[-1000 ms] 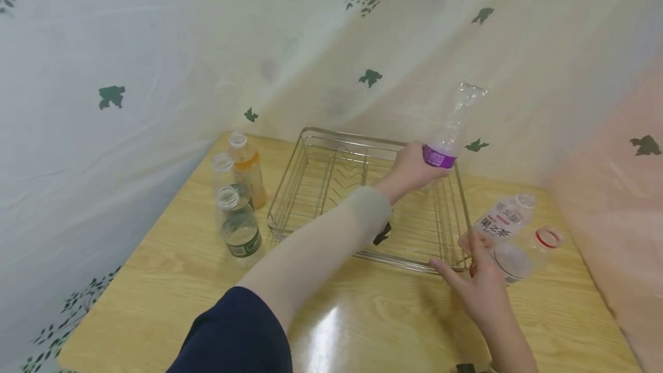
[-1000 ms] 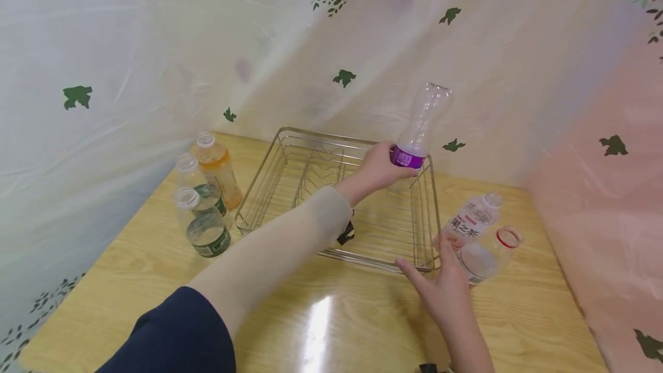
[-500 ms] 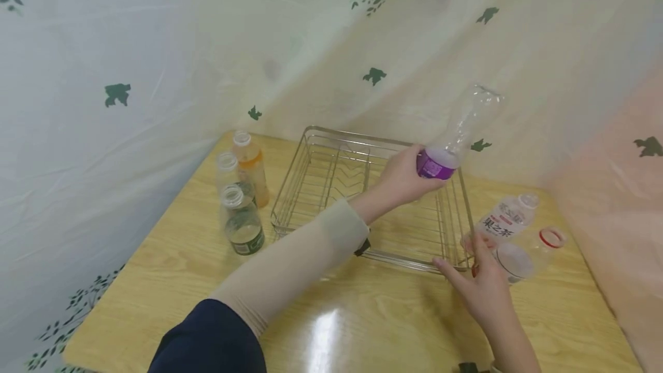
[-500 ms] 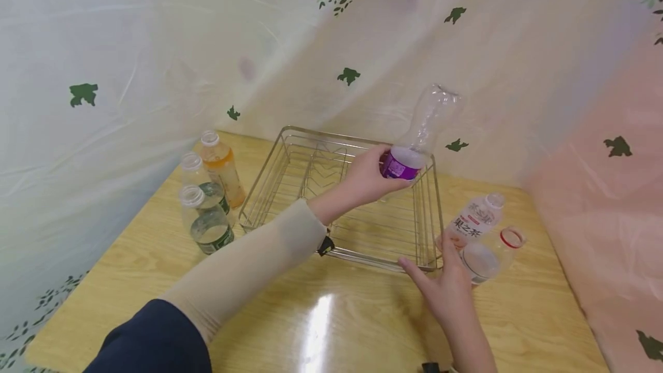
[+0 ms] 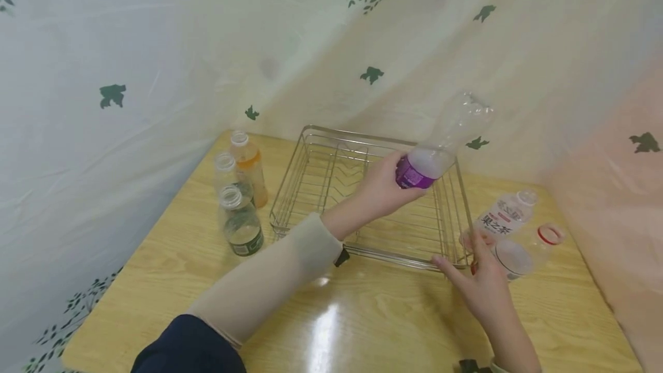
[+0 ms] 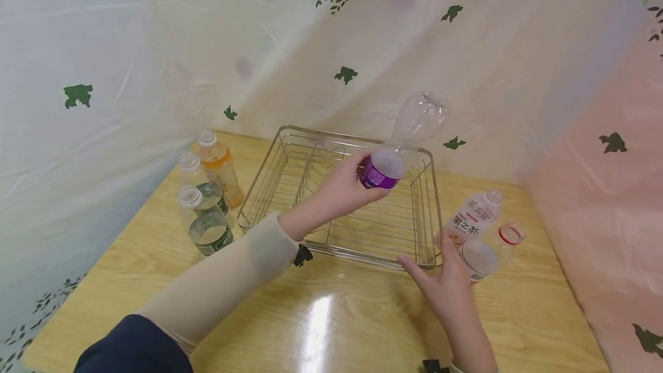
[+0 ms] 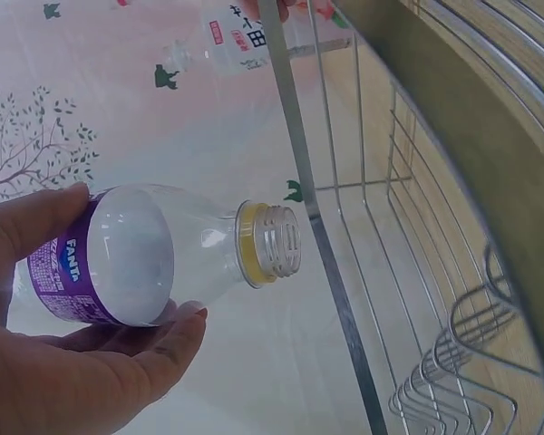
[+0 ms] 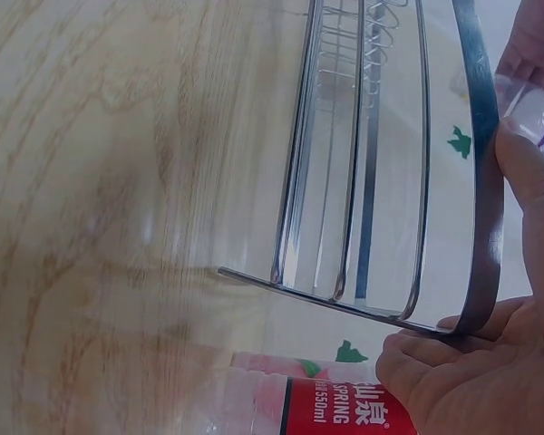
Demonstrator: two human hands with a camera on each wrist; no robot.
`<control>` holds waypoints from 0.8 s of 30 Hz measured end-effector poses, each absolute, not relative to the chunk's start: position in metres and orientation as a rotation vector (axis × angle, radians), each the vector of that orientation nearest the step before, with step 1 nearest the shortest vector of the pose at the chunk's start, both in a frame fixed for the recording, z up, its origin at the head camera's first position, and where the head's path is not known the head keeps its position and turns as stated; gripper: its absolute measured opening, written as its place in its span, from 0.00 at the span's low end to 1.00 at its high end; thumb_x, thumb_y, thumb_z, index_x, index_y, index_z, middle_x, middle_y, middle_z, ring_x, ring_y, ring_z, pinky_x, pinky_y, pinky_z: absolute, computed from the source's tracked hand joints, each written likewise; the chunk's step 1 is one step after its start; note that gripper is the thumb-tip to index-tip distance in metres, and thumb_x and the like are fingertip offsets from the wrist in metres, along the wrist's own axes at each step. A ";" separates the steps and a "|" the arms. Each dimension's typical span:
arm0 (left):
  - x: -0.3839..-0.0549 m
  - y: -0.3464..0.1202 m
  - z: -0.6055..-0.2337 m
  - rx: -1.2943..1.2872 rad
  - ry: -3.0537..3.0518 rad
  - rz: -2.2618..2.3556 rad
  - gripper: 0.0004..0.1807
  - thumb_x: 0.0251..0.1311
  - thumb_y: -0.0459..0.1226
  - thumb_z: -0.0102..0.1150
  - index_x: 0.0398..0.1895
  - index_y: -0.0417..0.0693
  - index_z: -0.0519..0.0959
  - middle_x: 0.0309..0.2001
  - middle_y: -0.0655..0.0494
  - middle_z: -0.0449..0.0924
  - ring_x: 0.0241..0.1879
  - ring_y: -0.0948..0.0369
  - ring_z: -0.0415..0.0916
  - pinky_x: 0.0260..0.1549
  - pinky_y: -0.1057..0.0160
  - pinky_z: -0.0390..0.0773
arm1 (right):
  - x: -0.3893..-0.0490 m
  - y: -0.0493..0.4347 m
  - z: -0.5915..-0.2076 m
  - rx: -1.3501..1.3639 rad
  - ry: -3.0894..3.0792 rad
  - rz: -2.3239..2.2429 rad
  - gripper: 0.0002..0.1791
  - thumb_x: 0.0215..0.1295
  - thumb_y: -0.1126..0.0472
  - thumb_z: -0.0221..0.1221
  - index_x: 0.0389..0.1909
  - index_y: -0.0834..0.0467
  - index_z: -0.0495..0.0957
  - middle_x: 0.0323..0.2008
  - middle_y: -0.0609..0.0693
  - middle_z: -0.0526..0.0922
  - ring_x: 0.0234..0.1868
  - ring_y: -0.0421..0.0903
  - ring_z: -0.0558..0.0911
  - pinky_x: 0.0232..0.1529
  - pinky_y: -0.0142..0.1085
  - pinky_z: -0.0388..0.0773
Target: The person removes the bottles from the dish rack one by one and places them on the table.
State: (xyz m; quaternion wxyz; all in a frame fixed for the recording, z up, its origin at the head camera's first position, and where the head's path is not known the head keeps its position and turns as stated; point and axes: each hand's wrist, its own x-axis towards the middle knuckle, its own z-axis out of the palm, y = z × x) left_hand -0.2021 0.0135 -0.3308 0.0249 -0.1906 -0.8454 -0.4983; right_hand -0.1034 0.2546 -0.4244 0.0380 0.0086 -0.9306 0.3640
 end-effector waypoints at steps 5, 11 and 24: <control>-0.194 0.000 -0.331 -0.588 -2.588 -1.564 0.39 0.56 0.40 0.77 0.70 0.43 0.70 0.58 0.50 0.79 0.54 0.58 0.77 0.54 0.62 0.78 | -0.103 0.256 -0.425 0.033 -2.856 1.102 0.61 0.63 0.37 0.66 0.82 0.59 0.40 0.76 0.70 0.50 0.67 0.79 0.60 0.58 0.71 0.67; -0.184 -0.015 -0.332 -0.575 -2.614 -1.522 0.38 0.55 0.38 0.78 0.69 0.44 0.71 0.58 0.52 0.79 0.54 0.58 0.77 0.54 0.61 0.78 | -0.103 0.255 -0.423 0.036 -2.861 1.106 0.60 0.64 0.38 0.67 0.81 0.60 0.39 0.76 0.70 0.49 0.67 0.78 0.62 0.58 0.68 0.69; -0.166 -0.040 -0.337 -0.662 -2.690 -1.378 0.39 0.52 0.33 0.78 0.68 0.42 0.71 0.56 0.50 0.77 0.54 0.56 0.75 0.56 0.60 0.76 | -0.104 0.256 -0.425 0.037 -2.847 1.137 0.61 0.63 0.38 0.67 0.81 0.63 0.42 0.75 0.70 0.55 0.66 0.76 0.64 0.58 0.68 0.70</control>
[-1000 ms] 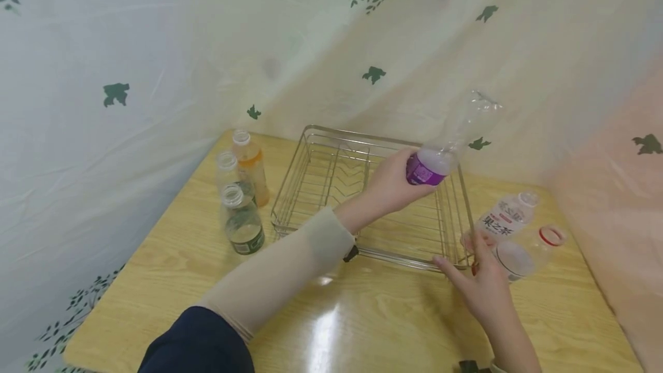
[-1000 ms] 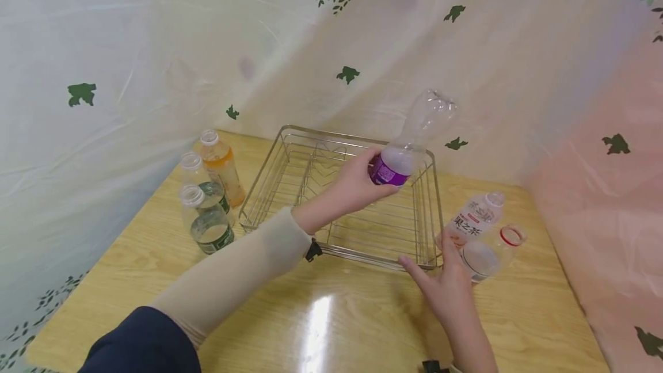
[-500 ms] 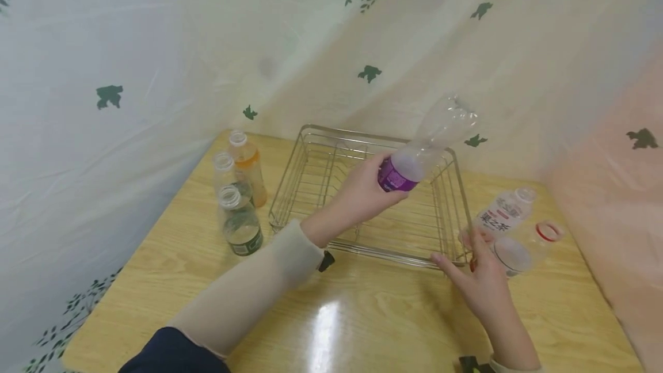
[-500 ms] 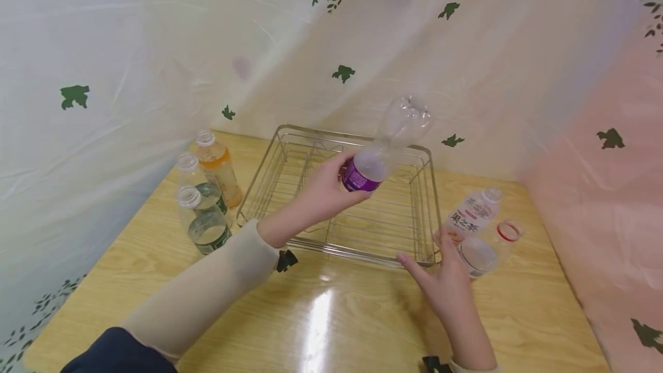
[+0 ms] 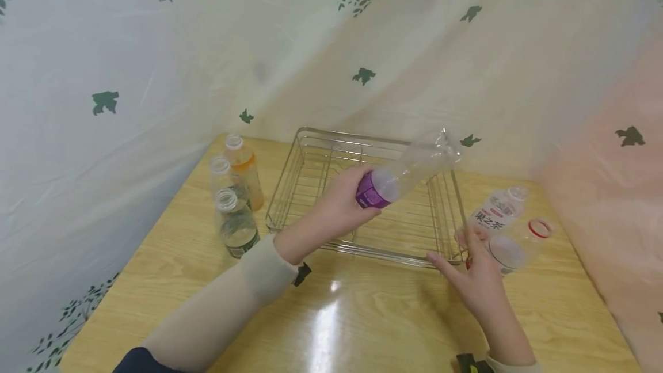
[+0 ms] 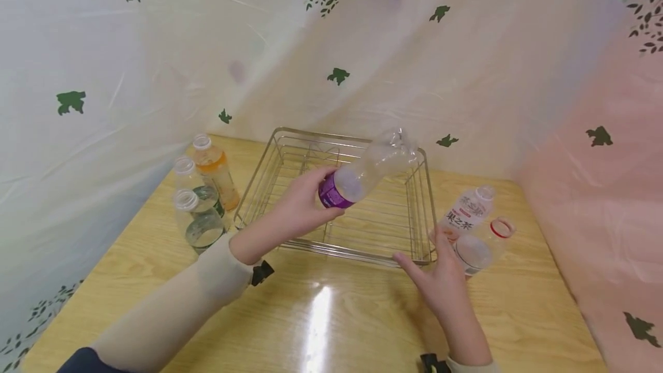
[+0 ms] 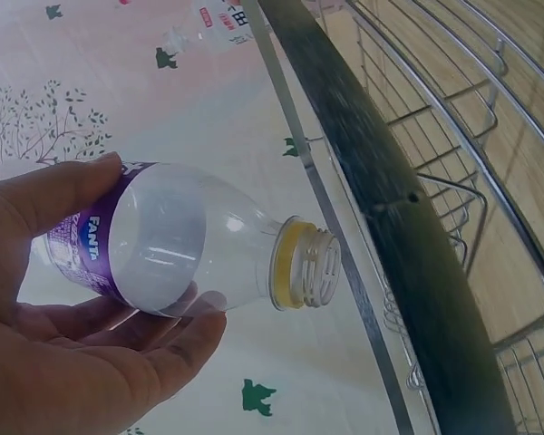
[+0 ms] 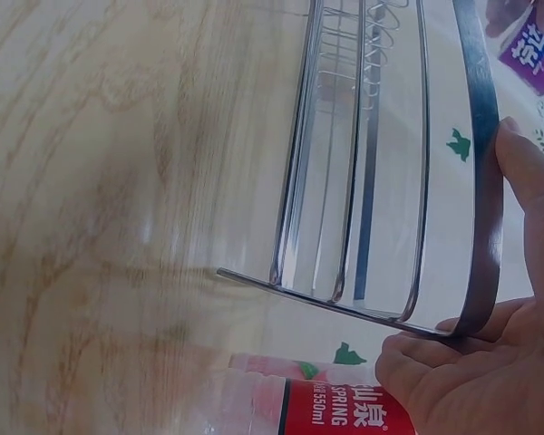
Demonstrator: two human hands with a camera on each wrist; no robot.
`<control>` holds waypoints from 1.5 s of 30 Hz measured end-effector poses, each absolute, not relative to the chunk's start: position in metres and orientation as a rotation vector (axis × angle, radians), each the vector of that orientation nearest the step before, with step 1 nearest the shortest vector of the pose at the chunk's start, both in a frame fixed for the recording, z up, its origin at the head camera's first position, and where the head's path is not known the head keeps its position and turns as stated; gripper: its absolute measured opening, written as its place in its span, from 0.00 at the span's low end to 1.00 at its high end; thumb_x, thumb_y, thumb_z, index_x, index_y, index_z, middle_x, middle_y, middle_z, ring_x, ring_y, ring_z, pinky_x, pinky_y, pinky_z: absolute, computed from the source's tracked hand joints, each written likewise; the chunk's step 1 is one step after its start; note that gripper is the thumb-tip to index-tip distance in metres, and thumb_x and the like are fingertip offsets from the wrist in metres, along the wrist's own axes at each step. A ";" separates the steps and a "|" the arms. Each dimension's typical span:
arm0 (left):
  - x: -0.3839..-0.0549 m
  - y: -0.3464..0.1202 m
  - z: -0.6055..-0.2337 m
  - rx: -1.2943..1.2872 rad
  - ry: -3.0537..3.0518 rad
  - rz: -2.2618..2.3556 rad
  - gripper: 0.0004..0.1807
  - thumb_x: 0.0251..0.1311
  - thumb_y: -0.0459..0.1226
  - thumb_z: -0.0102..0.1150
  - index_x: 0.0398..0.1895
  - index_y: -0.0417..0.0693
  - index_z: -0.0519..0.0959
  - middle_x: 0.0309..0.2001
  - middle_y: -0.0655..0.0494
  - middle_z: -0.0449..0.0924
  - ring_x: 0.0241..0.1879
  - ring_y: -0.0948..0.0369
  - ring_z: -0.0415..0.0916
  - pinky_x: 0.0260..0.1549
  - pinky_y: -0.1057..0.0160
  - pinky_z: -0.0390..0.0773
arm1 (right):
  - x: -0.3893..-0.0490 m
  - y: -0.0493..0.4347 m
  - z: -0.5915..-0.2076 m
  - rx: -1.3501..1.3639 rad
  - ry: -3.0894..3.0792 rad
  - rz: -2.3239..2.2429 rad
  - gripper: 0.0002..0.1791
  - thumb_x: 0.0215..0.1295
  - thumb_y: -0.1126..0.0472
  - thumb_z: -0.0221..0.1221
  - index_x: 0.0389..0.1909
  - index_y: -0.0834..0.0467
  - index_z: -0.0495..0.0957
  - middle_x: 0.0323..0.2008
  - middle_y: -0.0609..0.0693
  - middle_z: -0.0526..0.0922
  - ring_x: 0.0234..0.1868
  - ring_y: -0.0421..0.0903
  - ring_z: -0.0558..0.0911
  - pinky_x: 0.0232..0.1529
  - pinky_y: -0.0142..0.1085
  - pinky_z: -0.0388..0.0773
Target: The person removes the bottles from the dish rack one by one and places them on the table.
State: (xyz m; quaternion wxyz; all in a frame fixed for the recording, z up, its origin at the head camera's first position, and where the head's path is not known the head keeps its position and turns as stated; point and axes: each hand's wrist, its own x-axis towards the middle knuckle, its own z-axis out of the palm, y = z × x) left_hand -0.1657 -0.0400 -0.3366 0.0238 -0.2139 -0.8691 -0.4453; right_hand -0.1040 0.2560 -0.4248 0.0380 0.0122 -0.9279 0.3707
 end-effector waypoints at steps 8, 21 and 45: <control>-0.159 -0.052 -0.339 -0.689 -2.709 -1.225 0.40 0.51 0.33 0.78 0.68 0.40 0.70 0.59 0.48 0.77 0.58 0.53 0.73 0.61 0.55 0.73 | -0.104 0.254 -0.421 0.036 -2.869 1.129 0.62 0.63 0.36 0.66 0.80 0.65 0.41 0.74 0.69 0.57 0.67 0.76 0.63 0.59 0.68 0.69; -0.148 -0.070 -0.341 -0.710 -2.695 -1.078 0.41 0.51 0.30 0.77 0.69 0.35 0.69 0.59 0.42 0.77 0.58 0.47 0.73 0.61 0.51 0.73 | -0.099 0.252 -0.422 0.022 -2.813 1.124 0.63 0.62 0.37 0.68 0.81 0.64 0.41 0.71 0.70 0.64 0.65 0.76 0.66 0.58 0.69 0.69; -0.133 -0.090 -0.337 -0.737 -2.705 -0.769 0.40 0.51 0.31 0.78 0.68 0.34 0.70 0.59 0.43 0.75 0.61 0.48 0.70 0.62 0.53 0.73 | -0.092 0.231 -0.401 0.283 -2.563 0.955 0.62 0.54 0.53 0.78 0.82 0.57 0.47 0.78 0.59 0.54 0.62 0.71 0.73 0.50 0.69 0.75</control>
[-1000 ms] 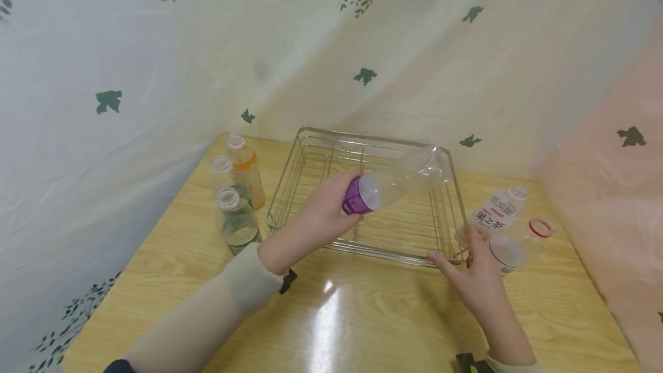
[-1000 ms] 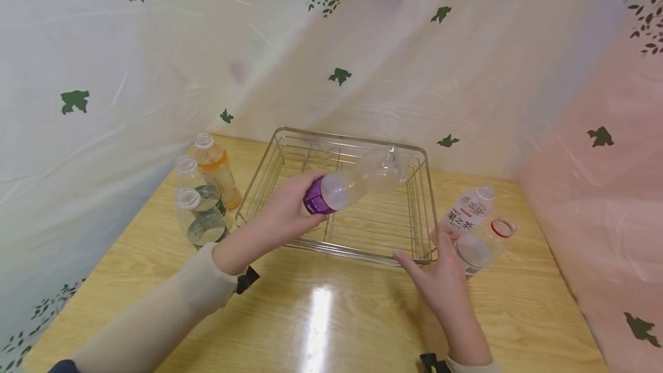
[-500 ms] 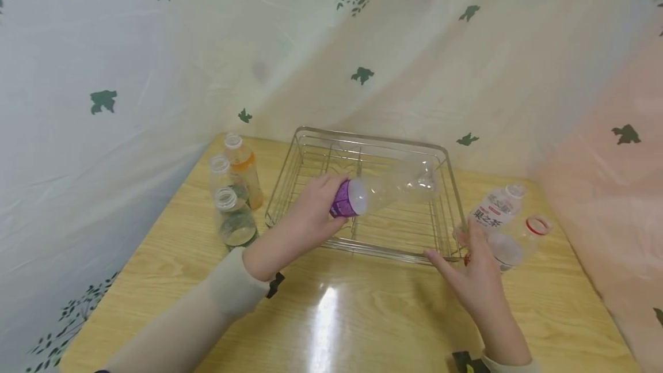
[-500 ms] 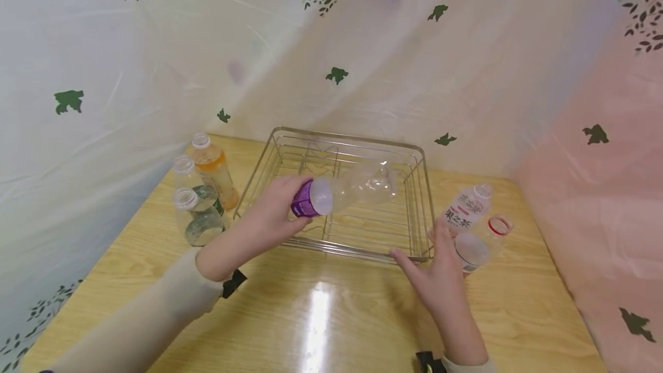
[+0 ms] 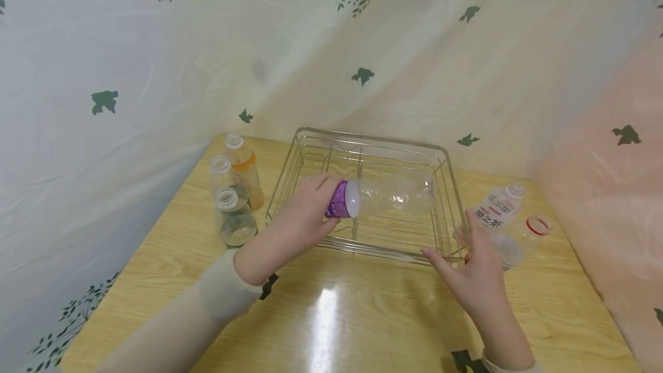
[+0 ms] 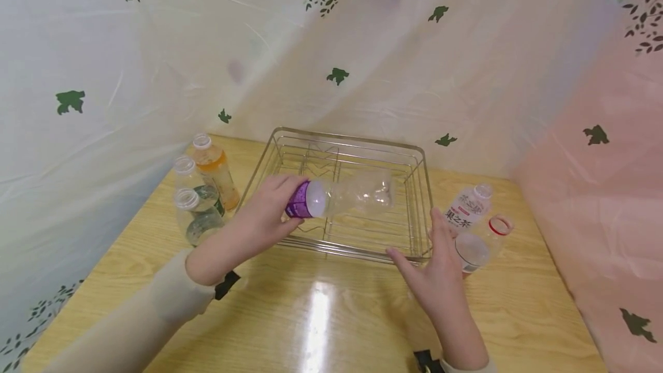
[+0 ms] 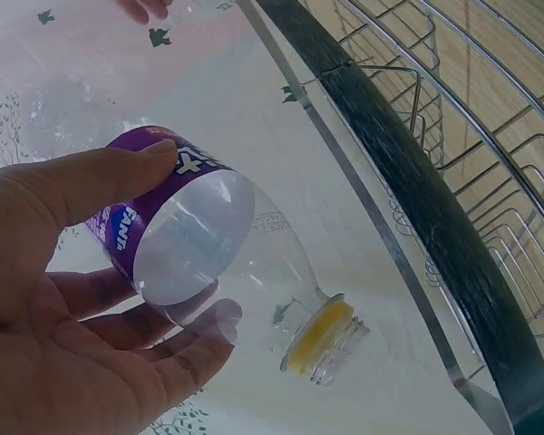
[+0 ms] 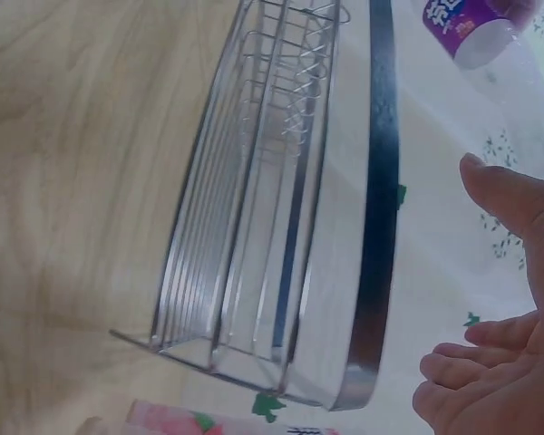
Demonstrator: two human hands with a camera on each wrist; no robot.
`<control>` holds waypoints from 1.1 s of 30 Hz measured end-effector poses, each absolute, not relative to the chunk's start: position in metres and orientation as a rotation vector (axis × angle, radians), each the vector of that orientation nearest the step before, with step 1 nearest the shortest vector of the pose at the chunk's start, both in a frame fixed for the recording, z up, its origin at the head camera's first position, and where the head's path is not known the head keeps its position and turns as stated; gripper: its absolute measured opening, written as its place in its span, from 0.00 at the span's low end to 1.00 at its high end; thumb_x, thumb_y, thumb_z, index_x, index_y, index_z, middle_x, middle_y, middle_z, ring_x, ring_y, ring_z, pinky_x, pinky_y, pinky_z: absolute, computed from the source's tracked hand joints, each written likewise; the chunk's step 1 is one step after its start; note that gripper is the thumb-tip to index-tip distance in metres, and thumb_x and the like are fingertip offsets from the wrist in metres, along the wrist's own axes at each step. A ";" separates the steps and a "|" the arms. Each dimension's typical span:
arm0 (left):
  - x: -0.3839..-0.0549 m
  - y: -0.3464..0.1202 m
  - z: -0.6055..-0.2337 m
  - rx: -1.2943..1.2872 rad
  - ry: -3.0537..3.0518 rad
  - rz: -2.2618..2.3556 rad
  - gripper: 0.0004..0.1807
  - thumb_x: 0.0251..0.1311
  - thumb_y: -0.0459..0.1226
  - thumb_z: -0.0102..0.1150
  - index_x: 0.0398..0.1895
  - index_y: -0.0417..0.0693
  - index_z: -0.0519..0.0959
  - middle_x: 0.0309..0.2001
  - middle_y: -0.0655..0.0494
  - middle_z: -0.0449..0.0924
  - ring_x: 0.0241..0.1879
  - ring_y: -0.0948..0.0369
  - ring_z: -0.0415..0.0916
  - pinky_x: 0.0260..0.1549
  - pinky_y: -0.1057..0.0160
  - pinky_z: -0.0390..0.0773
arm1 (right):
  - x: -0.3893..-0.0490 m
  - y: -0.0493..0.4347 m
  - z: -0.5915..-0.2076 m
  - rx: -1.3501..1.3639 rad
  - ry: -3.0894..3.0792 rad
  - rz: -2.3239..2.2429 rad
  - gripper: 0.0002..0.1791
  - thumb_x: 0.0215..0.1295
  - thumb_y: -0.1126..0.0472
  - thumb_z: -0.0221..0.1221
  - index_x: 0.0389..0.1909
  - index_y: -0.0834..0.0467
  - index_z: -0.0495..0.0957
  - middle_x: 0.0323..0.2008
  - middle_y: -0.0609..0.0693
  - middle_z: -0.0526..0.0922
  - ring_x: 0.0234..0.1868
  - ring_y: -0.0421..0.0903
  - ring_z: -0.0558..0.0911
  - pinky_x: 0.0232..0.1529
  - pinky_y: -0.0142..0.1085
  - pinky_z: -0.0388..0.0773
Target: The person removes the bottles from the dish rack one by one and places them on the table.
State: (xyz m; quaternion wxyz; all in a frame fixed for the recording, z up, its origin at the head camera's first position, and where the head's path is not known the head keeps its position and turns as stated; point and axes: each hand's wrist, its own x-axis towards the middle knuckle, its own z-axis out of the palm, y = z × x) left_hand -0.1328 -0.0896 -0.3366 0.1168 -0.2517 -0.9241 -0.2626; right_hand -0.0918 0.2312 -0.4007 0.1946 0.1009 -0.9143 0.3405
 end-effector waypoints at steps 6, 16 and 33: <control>-0.130 -0.091 -0.335 -0.801 -2.671 -0.685 0.39 0.49 0.30 0.79 0.66 0.35 0.72 0.59 0.44 0.76 0.60 0.48 0.70 0.63 0.53 0.72 | -0.088 0.224 -0.385 0.406 -2.445 0.893 0.64 0.44 0.60 0.82 0.80 0.58 0.53 0.74 0.59 0.62 0.62 0.66 0.73 0.38 0.40 0.82; -0.123 -0.092 -0.334 -0.861 -2.612 -0.546 0.38 0.48 0.30 0.79 0.64 0.37 0.73 0.54 0.45 0.77 0.56 0.49 0.72 0.60 0.54 0.75 | -0.085 0.212 -0.363 0.615 -2.237 0.868 0.55 0.55 0.32 0.70 0.74 0.62 0.65 0.71 0.57 0.69 0.68 0.61 0.70 0.69 0.31 0.61; -0.116 -0.085 -0.335 -0.943 -2.526 -0.458 0.34 0.50 0.31 0.78 0.62 0.36 0.76 0.51 0.44 0.78 0.52 0.50 0.73 0.53 0.56 0.78 | -0.087 0.191 -0.347 0.839 -2.236 0.685 0.47 0.66 0.33 0.60 0.70 0.67 0.69 0.69 0.59 0.72 0.67 0.61 0.72 0.72 0.37 0.60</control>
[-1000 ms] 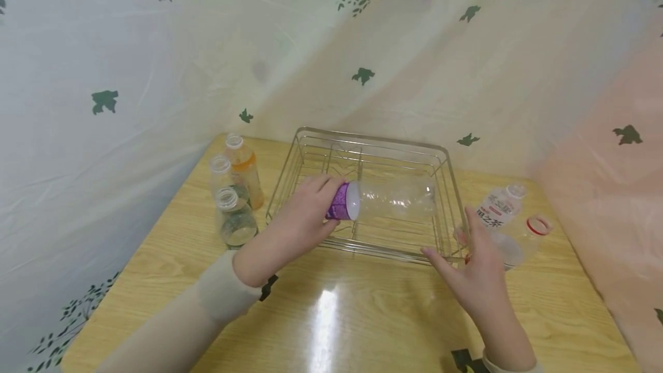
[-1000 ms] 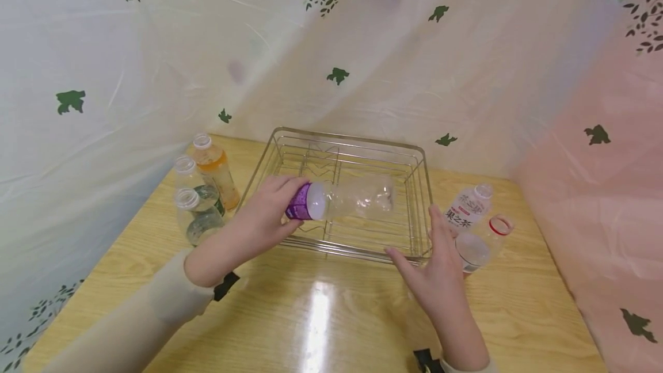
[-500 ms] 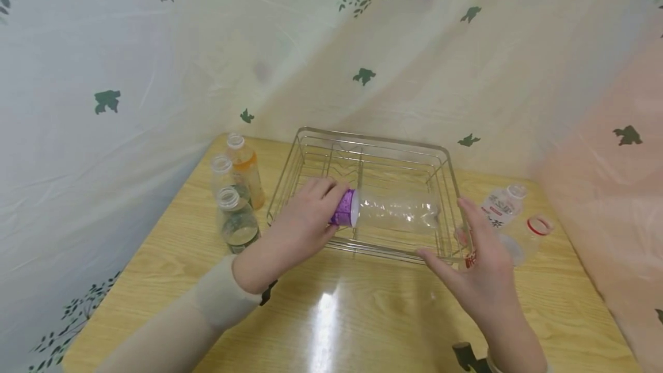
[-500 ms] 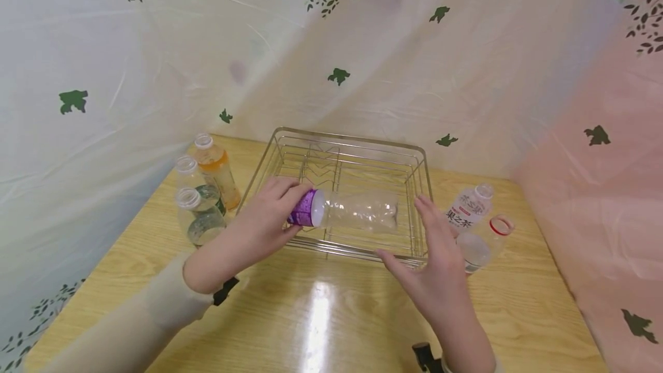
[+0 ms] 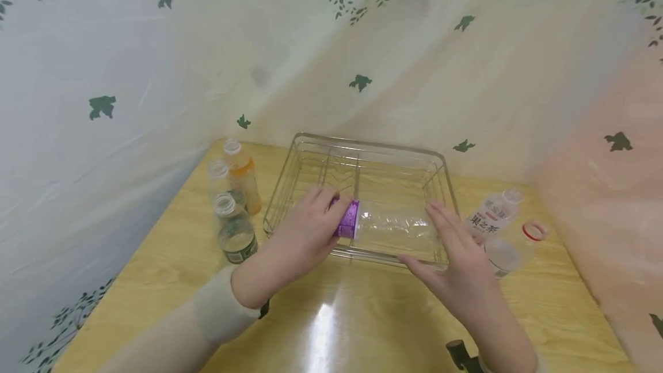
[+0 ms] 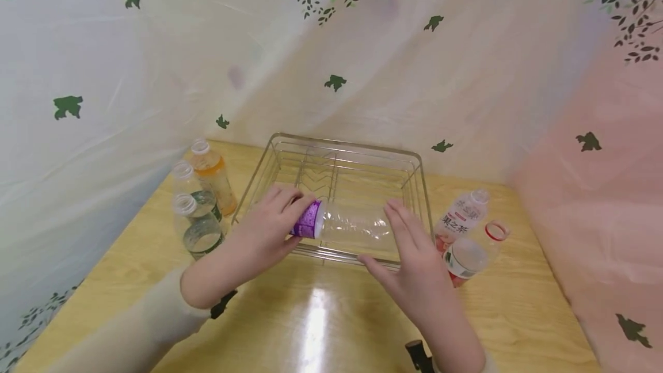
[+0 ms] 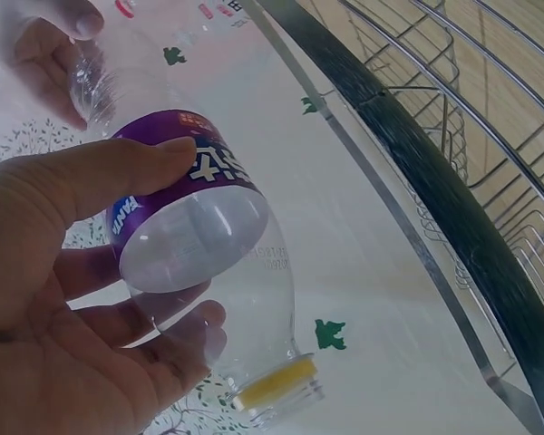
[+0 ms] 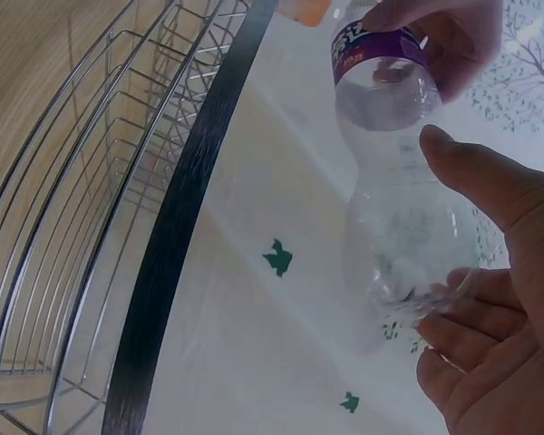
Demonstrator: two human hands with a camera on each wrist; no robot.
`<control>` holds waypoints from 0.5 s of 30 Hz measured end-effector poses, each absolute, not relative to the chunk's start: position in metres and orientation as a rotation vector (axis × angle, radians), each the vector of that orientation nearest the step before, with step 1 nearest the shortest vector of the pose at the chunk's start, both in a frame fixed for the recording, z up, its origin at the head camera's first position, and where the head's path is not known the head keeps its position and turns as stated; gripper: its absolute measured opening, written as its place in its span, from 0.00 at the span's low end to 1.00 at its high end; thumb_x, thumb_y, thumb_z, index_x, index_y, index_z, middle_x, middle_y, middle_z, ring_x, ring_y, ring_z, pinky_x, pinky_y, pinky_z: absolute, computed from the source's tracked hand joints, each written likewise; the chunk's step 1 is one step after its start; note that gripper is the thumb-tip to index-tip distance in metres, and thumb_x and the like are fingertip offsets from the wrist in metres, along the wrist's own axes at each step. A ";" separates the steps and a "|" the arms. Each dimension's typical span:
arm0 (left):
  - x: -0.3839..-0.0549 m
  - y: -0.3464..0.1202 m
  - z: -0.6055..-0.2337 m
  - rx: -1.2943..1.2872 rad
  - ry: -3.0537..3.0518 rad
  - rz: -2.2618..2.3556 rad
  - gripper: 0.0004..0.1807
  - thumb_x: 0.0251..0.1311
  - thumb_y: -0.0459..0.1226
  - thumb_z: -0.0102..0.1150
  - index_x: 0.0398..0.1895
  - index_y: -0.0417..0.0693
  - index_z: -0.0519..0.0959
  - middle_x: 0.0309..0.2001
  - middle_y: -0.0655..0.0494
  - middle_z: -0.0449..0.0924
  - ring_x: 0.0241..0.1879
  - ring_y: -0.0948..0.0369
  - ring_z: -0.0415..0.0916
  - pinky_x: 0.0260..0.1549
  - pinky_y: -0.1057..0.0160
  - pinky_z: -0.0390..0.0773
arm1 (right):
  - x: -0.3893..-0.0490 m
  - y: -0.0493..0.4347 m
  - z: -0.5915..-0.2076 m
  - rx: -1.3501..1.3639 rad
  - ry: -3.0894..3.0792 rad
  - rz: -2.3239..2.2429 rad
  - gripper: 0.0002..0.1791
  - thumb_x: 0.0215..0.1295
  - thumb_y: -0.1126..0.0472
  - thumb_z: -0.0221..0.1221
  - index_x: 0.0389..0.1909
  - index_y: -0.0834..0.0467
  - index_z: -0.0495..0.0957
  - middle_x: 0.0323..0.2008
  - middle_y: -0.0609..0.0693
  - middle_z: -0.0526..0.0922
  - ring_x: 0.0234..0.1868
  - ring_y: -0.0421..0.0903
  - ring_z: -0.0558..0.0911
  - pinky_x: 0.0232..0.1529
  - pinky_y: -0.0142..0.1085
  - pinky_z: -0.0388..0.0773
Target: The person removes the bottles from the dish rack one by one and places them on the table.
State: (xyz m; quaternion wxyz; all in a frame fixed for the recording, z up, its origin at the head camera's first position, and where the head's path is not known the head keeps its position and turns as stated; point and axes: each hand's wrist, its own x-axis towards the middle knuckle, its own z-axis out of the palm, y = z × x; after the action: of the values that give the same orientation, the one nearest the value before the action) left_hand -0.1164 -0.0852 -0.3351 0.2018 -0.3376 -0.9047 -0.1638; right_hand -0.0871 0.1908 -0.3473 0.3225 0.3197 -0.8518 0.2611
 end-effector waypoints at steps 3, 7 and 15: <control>-0.113 -0.084 -0.336 -0.970 -2.494 -0.445 0.34 0.51 0.31 0.78 0.63 0.37 0.76 0.50 0.44 0.78 0.51 0.50 0.73 0.53 0.56 0.78 | -0.088 0.186 -0.347 0.873 -2.247 0.618 0.45 0.69 0.34 0.57 0.69 0.68 0.69 0.68 0.61 0.72 0.66 0.61 0.72 0.71 0.34 0.60; -0.111 -0.080 -0.335 -0.986 -2.455 -0.413 0.32 0.51 0.29 0.76 0.62 0.38 0.77 0.49 0.43 0.79 0.51 0.49 0.74 0.54 0.56 0.77 | -0.091 0.182 -0.346 0.909 -2.310 0.527 0.43 0.67 0.40 0.64 0.68 0.70 0.70 0.67 0.63 0.73 0.64 0.63 0.73 0.72 0.47 0.61; -0.106 -0.075 -0.337 -0.975 -2.428 -0.343 0.33 0.51 0.26 0.74 0.63 0.38 0.77 0.54 0.38 0.79 0.54 0.46 0.74 0.59 0.52 0.76 | -0.093 0.178 -0.348 0.880 -2.383 0.376 0.45 0.42 0.61 0.82 0.63 0.71 0.74 0.60 0.66 0.77 0.62 0.65 0.76 0.68 0.59 0.64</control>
State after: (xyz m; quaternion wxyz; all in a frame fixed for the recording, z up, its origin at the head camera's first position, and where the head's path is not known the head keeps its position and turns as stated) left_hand -0.1064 -0.0755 -0.3374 0.2488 -0.3579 -0.8912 -0.1259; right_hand -0.0932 0.1775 -0.3484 0.2828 0.3286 -0.8901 0.1405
